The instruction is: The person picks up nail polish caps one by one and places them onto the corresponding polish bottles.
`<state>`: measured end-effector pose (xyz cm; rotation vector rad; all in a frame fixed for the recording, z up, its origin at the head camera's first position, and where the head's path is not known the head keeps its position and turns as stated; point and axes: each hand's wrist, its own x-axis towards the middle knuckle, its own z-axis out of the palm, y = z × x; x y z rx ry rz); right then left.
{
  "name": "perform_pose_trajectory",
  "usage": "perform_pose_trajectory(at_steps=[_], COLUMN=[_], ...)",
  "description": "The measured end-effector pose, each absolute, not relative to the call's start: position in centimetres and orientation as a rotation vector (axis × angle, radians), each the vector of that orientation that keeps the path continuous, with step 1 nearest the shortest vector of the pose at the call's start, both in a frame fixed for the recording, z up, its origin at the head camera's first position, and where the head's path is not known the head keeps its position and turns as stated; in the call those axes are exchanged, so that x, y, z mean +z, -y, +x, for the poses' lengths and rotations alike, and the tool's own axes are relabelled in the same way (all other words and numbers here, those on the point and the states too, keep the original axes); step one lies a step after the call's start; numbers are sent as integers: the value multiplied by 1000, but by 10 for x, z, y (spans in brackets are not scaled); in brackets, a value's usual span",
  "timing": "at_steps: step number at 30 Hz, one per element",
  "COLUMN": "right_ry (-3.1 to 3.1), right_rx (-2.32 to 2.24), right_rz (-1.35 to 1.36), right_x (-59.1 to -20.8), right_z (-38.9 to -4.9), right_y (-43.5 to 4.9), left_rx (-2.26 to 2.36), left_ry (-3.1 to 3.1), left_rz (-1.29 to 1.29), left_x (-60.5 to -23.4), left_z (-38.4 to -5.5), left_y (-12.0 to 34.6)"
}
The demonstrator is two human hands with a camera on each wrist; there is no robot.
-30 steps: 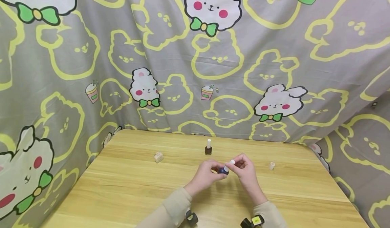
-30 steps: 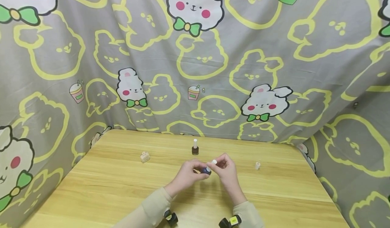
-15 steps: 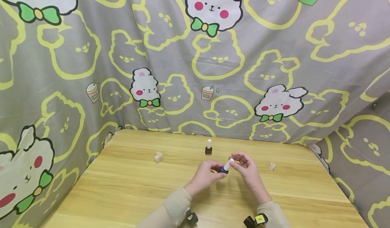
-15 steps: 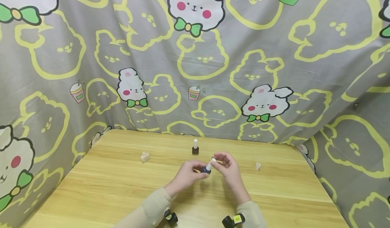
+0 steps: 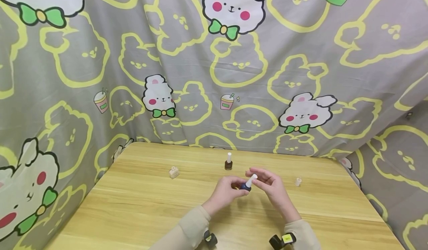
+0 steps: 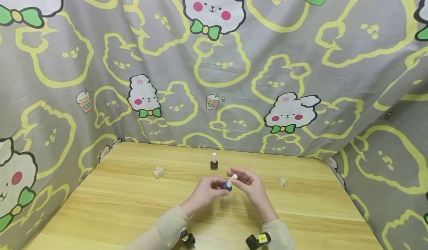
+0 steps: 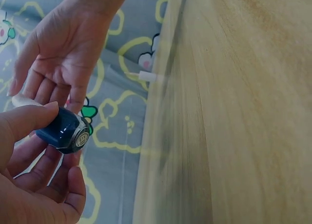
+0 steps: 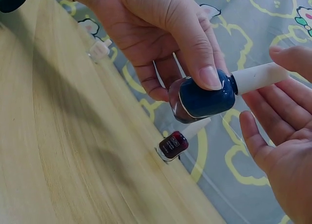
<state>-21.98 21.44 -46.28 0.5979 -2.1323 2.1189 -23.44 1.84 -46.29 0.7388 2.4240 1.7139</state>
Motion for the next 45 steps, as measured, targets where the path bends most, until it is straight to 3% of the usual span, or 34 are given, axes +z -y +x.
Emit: perform_pose_trajectory(at_steps=[33,45], right_ry=[2010,2063], right_rx=[2013,2013], right_rz=[231,410], right_x=[-461,-467], right_z=[-215,-217], right_y=[-195,-199], left_rx=[1708,1702], left_ry=[-2491,-2494], left_rz=[749,725], left_x=[-466,-463], left_z=[-233,-232], left_y=[-18,-19])
